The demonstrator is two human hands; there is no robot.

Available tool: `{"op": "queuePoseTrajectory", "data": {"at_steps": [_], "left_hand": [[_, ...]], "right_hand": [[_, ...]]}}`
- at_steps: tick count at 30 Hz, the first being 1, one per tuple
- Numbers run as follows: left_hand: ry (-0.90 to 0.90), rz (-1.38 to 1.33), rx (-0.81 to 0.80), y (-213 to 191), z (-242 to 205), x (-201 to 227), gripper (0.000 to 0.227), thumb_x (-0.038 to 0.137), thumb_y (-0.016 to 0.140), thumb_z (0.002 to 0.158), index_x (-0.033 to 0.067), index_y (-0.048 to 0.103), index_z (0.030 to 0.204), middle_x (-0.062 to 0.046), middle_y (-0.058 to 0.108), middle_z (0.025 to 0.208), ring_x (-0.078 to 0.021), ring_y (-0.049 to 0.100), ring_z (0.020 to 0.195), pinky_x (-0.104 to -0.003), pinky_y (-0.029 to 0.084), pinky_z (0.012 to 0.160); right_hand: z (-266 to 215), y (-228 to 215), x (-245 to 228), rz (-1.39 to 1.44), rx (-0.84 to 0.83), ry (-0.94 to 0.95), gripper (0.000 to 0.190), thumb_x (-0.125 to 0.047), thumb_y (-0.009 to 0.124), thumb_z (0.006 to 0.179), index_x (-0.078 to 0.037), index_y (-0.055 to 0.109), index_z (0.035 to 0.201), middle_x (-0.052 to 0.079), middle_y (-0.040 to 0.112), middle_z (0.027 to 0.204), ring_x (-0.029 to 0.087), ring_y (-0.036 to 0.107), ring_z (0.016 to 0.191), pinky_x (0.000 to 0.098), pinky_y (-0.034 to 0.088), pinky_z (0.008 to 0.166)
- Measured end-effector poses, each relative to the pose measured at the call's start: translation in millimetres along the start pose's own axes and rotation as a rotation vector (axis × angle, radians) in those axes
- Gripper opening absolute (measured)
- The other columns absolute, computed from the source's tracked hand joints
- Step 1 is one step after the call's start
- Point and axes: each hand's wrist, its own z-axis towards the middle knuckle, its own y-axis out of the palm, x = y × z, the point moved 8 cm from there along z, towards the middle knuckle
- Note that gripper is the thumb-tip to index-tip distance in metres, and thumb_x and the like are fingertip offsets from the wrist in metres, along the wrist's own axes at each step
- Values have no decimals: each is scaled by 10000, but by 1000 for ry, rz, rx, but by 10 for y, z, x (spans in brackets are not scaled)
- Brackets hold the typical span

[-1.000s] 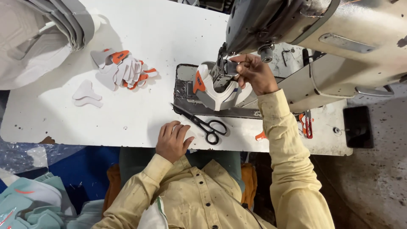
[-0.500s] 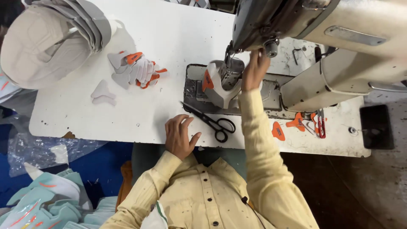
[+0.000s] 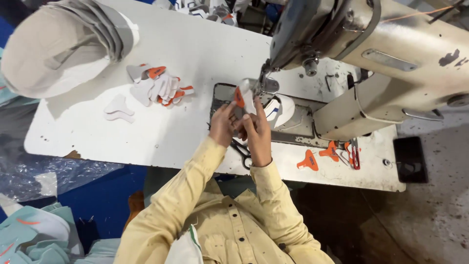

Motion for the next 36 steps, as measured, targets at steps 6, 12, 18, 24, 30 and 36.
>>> {"op": "queuePoseTrajectory", "data": {"at_steps": [6, 12, 18, 24, 30, 36], "left_hand": [[-34, -78, -43, 342, -173, 299, 409, 327, 667, 1020, -40, 654, 1199, -90, 700, 902, -173, 653, 716, -320, 507, 571], [-45, -333, -56, 204, -208, 42, 444, 280, 726, 995, -9, 655, 1324, -77, 700, 1023, -187, 642, 810, -338, 503, 657], [66, -301, 90, 327, -393, 335, 463, 291, 758, 907, 11, 662, 1264, -45, 678, 1168, -157, 632, 1057, -338, 517, 910], [122, -289, 168, 168, -296, 78, 416, 283, 805, 897, 22, 656, 1185, -42, 661, 1111, -166, 618, 1019, -357, 502, 895], [207, -286, 175, 303, -457, 404, 402, 273, 793, 896, 25, 654, 1180, -28, 686, 1092, -144, 617, 1008, -331, 499, 894], [192, -252, 224, 343, -550, 372, 368, 235, 783, 923, 21, 659, 1196, -35, 673, 1097, -159, 616, 996, -345, 506, 876]], "right_hand": [[-57, 62, -100, -22, 36, -23, 637, -140, 525, 1046, -30, 258, 1615, 44, 661, 829, 80, 557, 620, 231, 452, 544], [-27, 65, -291, 178, 9, 112, 579, -129, 505, 1031, -58, 350, 1584, 26, 634, 796, 85, 554, 597, 230, 444, 516], [10, -132, -95, 457, 17, 153, 457, -92, 523, 1084, 45, 491, 1518, 17, 593, 819, 93, 536, 622, 231, 418, 534], [0, -13, -261, 408, -20, 211, 469, -84, 489, 1017, -85, 484, 1486, 11, 604, 737, 83, 546, 548, 220, 416, 470], [12, -40, -182, 513, 25, 169, 470, -77, 468, 1054, 15, 476, 1515, 23, 591, 743, 87, 533, 546, 231, 390, 447], [68, -9, -128, 617, -29, 229, 470, -85, 449, 1043, -53, 450, 1512, 10, 570, 739, 75, 497, 530, 218, 368, 440]]}}
